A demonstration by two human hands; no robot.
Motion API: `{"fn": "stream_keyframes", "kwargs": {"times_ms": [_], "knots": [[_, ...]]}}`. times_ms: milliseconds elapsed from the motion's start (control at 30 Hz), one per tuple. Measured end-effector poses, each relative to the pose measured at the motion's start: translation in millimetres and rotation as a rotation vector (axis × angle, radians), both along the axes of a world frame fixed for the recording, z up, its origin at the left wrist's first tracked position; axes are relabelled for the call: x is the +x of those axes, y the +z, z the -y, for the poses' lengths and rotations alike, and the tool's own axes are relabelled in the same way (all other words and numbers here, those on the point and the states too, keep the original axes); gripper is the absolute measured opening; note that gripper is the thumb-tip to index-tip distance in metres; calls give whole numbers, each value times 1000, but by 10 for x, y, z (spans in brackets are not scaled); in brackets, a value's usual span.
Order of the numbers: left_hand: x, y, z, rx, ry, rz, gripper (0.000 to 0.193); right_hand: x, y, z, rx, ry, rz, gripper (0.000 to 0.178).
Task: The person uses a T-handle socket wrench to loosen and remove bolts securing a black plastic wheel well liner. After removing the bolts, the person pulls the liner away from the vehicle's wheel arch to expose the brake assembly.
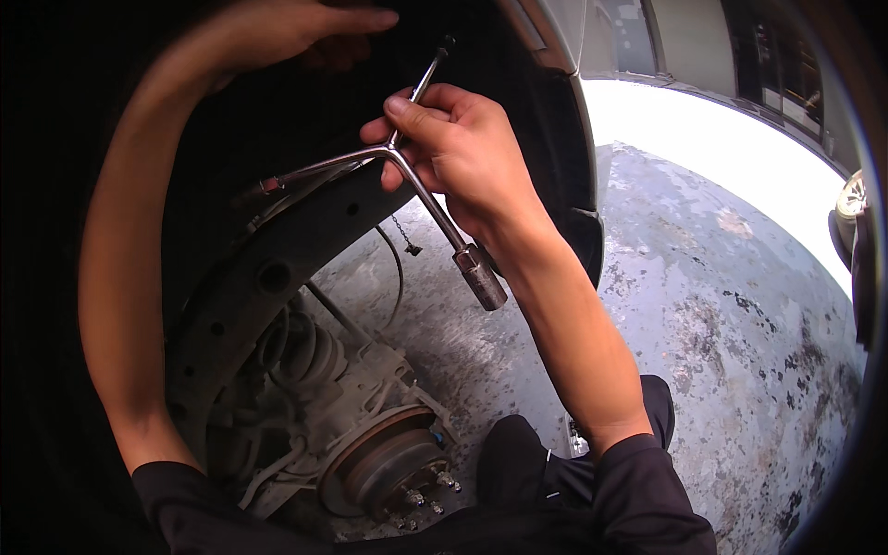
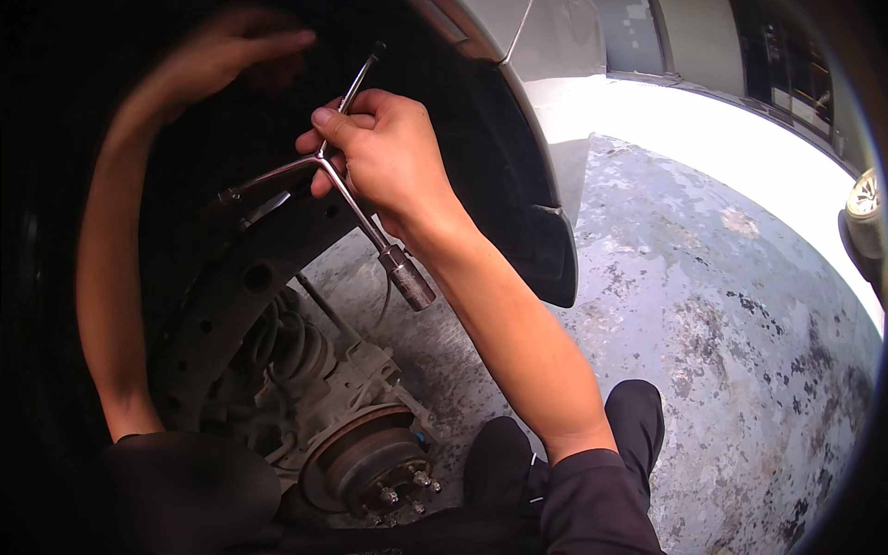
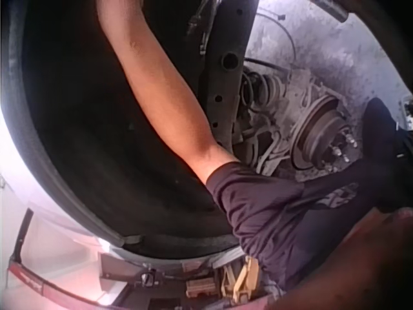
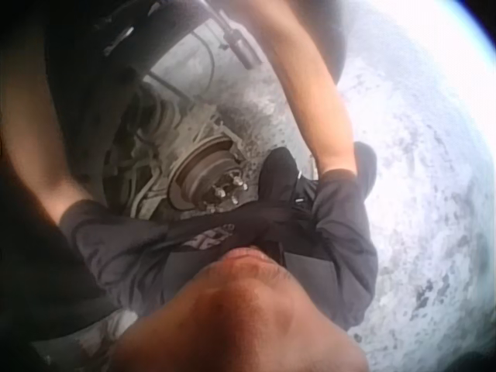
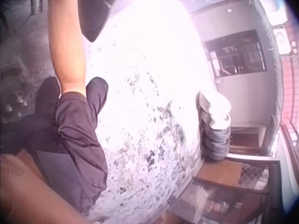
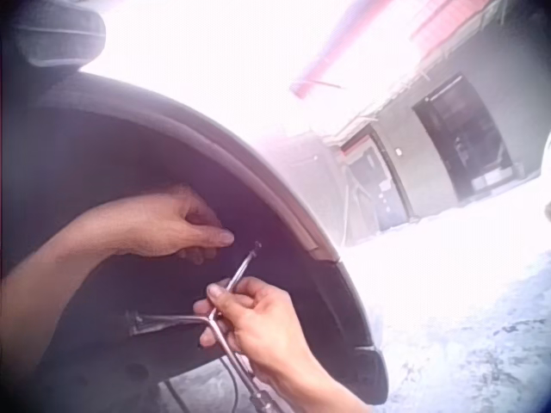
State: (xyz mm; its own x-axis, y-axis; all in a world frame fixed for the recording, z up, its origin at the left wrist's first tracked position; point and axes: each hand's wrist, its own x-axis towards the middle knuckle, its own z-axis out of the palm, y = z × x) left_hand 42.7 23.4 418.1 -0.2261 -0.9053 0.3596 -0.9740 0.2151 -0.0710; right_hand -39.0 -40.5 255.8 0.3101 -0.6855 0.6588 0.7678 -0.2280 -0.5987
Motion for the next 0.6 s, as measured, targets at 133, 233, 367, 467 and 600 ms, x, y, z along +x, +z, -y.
{"fn": "stream_keyframes", "kwargs": {"times_ms": [133,233,367,467,600], "knots": [[-352,-270,150,-207,90,241,39,77,-10,35,-11,55,39,22],[-345,-381,252,-295,87,128,36,128,-113,128,-69,125,84,24],[-252,-351,291,-240,-5,-78,33,111,-241,272,-258,603,136,26],[-117,-355,483,-151,-90,-286,31,233,-351,344,-233,727,215,24],[-81,-389,540,-71,-58,-389,37,355,-372,406,-243,677,286,22]]}}
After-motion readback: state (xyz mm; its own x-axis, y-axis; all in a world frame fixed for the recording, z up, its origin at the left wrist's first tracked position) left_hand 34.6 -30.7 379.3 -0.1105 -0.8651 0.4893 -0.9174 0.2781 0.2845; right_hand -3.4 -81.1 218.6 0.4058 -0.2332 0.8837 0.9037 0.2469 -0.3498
